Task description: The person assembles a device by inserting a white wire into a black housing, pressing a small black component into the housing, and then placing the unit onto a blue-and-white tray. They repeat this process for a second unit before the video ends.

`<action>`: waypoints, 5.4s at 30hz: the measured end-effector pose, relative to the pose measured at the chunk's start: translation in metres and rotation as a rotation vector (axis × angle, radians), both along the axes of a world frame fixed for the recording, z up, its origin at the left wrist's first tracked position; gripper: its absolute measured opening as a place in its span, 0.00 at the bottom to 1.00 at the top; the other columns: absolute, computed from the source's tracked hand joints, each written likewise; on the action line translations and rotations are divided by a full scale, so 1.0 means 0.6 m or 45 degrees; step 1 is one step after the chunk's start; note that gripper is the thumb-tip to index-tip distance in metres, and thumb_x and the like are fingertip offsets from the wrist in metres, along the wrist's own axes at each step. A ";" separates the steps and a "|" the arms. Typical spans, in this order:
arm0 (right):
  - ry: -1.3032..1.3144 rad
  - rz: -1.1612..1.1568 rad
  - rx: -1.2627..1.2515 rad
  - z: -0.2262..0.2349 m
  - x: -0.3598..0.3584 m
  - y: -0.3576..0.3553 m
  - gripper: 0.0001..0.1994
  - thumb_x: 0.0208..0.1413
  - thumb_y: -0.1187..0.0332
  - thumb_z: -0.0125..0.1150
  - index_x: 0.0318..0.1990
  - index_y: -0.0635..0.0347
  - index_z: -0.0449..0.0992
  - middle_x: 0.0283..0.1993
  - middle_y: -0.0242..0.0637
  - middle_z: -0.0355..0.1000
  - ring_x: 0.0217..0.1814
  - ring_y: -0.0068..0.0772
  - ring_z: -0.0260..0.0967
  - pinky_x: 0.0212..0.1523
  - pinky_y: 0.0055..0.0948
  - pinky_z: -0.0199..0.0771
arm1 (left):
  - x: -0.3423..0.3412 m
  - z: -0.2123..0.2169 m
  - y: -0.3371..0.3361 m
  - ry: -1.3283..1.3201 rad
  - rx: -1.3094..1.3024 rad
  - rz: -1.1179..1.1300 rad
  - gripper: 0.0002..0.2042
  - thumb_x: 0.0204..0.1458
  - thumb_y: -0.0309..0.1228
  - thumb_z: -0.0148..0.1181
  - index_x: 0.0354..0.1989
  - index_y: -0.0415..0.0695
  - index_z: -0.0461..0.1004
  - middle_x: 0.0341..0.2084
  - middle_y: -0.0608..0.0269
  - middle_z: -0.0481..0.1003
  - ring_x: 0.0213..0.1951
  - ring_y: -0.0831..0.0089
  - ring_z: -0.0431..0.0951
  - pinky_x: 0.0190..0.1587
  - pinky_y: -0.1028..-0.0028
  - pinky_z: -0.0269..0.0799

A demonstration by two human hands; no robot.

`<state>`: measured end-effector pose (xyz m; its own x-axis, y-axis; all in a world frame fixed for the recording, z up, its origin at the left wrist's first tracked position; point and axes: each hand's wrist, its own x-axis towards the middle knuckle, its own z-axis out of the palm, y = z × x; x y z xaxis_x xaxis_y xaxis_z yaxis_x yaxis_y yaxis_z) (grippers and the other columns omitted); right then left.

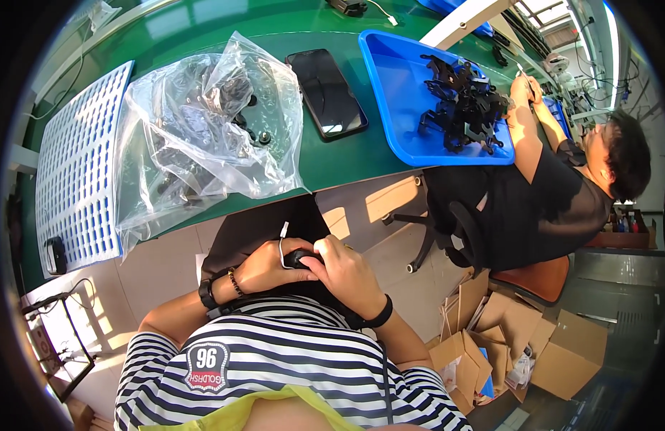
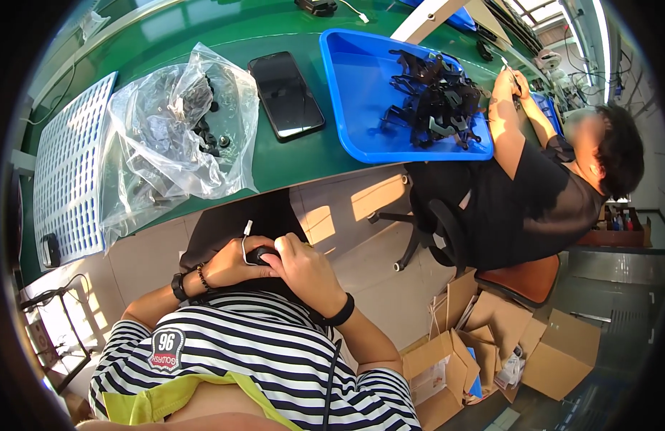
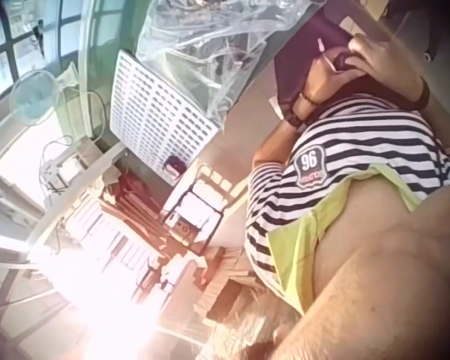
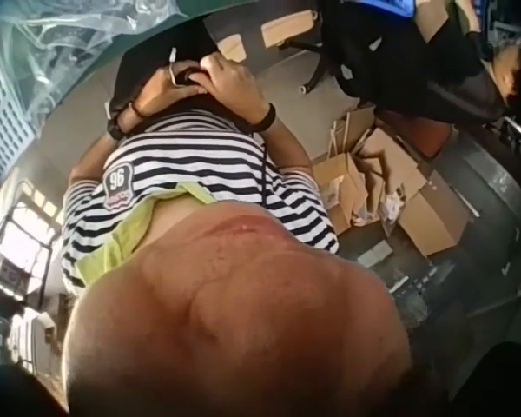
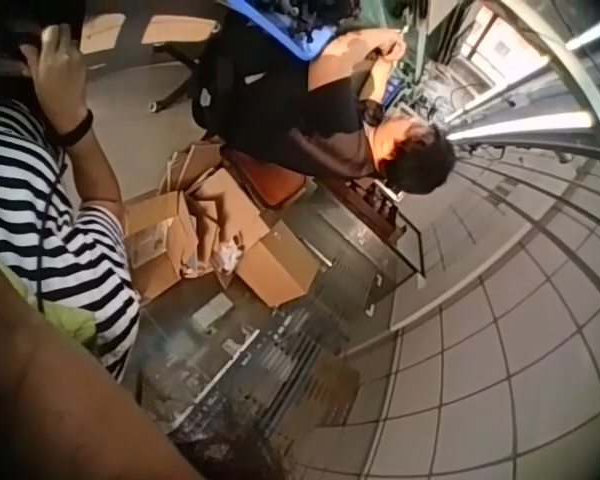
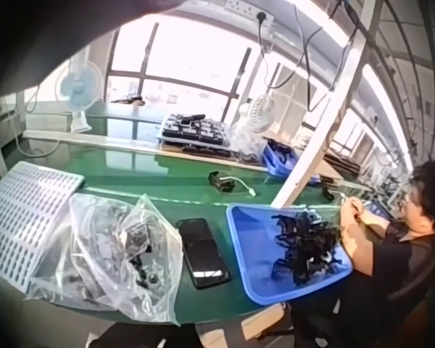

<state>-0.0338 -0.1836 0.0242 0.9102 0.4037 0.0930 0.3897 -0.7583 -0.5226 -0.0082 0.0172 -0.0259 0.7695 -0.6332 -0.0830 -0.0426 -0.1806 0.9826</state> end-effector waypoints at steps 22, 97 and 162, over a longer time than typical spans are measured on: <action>0.157 0.011 -0.186 0.002 0.026 -0.043 0.10 0.62 0.65 0.63 0.40 0.62 0.70 0.38 0.44 0.72 0.34 0.48 0.75 0.31 0.40 0.75 | 0.042 -0.004 -0.033 0.083 0.064 -0.079 0.28 0.50 0.44 0.75 0.54 0.39 0.76 0.44 0.52 0.81 0.45 0.60 0.82 0.50 0.67 0.77; 0.478 -0.338 0.363 -0.076 0.013 -0.114 0.12 0.62 0.69 0.64 0.47 0.66 0.72 0.40 0.43 0.73 0.38 0.37 0.75 0.40 0.31 0.74 | 0.083 -0.079 -0.119 0.326 -0.013 -0.412 0.26 0.51 0.42 0.74 0.54 0.40 0.75 0.41 0.57 0.80 0.45 0.69 0.80 0.52 0.71 0.73; 0.481 -0.342 0.350 -0.072 0.020 -0.098 0.18 0.62 0.67 0.64 0.56 0.66 0.72 0.41 0.40 0.72 0.43 0.35 0.72 0.47 0.31 0.72 | 0.082 -0.073 -0.112 0.202 -0.070 -0.368 0.22 0.53 0.36 0.72 0.53 0.41 0.75 0.45 0.58 0.80 0.49 0.68 0.80 0.57 0.69 0.71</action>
